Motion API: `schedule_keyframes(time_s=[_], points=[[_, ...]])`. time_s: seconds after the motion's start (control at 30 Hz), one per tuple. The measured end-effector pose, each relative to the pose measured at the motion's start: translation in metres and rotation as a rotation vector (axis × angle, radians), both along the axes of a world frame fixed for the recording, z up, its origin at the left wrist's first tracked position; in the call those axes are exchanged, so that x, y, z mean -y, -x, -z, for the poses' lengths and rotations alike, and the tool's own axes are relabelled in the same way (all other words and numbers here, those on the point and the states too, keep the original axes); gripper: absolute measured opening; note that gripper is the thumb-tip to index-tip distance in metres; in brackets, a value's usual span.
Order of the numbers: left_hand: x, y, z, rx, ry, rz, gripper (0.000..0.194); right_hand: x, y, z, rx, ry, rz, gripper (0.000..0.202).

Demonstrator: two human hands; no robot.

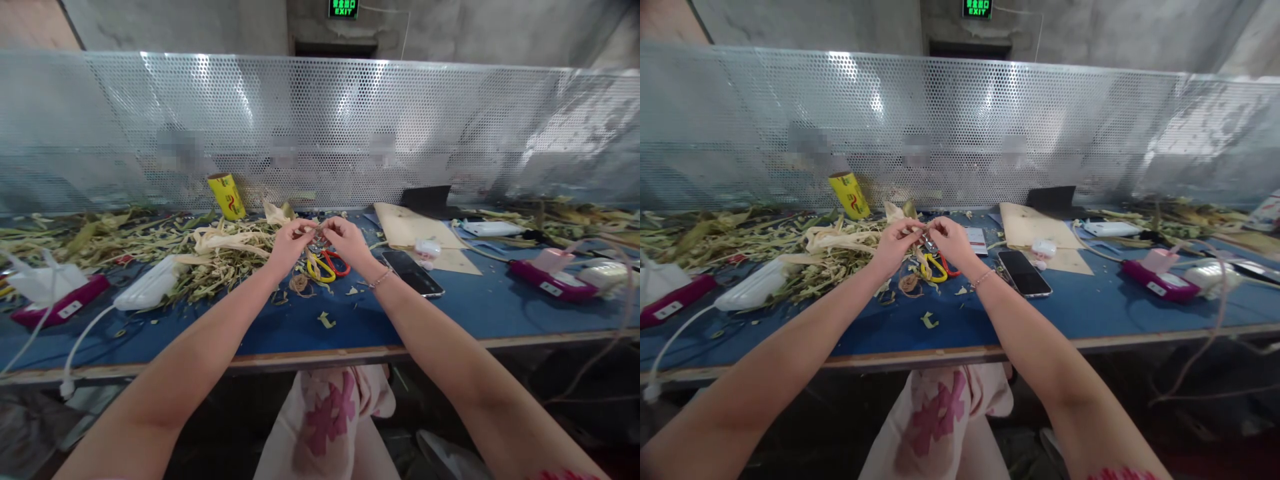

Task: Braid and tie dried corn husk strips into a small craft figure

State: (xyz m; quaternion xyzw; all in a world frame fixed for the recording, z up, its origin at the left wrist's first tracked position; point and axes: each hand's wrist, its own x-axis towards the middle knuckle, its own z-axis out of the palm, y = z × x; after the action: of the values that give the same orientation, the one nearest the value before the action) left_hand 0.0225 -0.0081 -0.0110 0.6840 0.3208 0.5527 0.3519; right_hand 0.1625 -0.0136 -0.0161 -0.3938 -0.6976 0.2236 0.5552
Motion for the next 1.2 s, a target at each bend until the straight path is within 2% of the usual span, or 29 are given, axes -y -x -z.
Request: schedule_keyframes(time_s=[0.17, 0.4, 0.57, 0.7, 0.8, 0.93, 1.0, 1.13, 1.2], points=[[0.002, 0.0, -0.002, -0.061, -0.044, -0.039, 0.009, 0.002, 0.001, 0.001, 0.077, -0.069, 0.005, 0.005], [0.005, -0.003, -0.003, -0.141, -0.013, -0.06, 0.009, 0.01, 0.003, -0.004, 0.193, -0.144, 0.092, 0.016], [0.003, -0.004, -0.002, -0.159, -0.004, -0.061, 0.009, 0.01, 0.004, -0.003, 0.138, -0.114, 0.101, 0.028], [0.002, -0.004, 0.0, -0.168, -0.035, -0.053, 0.009, 0.007, 0.008, -0.003, 0.019, -0.09, 0.112, 0.021], [0.003, -0.006, -0.001, -0.104, 0.046, -0.046, 0.007, 0.005, 0.01, -0.003, -0.067, -0.077, 0.11, 0.016], [0.004, -0.009, -0.003, 0.145, 0.27, -0.015, 0.005, 0.004, 0.009, -0.002, -0.095, -0.083, 0.046, 0.015], [0.005, -0.008, -0.005, 0.202, 0.307, -0.004, 0.006, 0.005, 0.007, -0.002, -0.075, -0.11, 0.019, 0.014], [0.007, -0.006, -0.007, 0.048, 0.169, -0.064, 0.008, 0.006, 0.003, -0.005, -0.036, -0.196, 0.056, 0.011], [0.009, -0.006, -0.008, -0.042, 0.101, -0.038, 0.009, 0.006, 0.002, -0.006, -0.029, -0.204, 0.069, 0.011]])
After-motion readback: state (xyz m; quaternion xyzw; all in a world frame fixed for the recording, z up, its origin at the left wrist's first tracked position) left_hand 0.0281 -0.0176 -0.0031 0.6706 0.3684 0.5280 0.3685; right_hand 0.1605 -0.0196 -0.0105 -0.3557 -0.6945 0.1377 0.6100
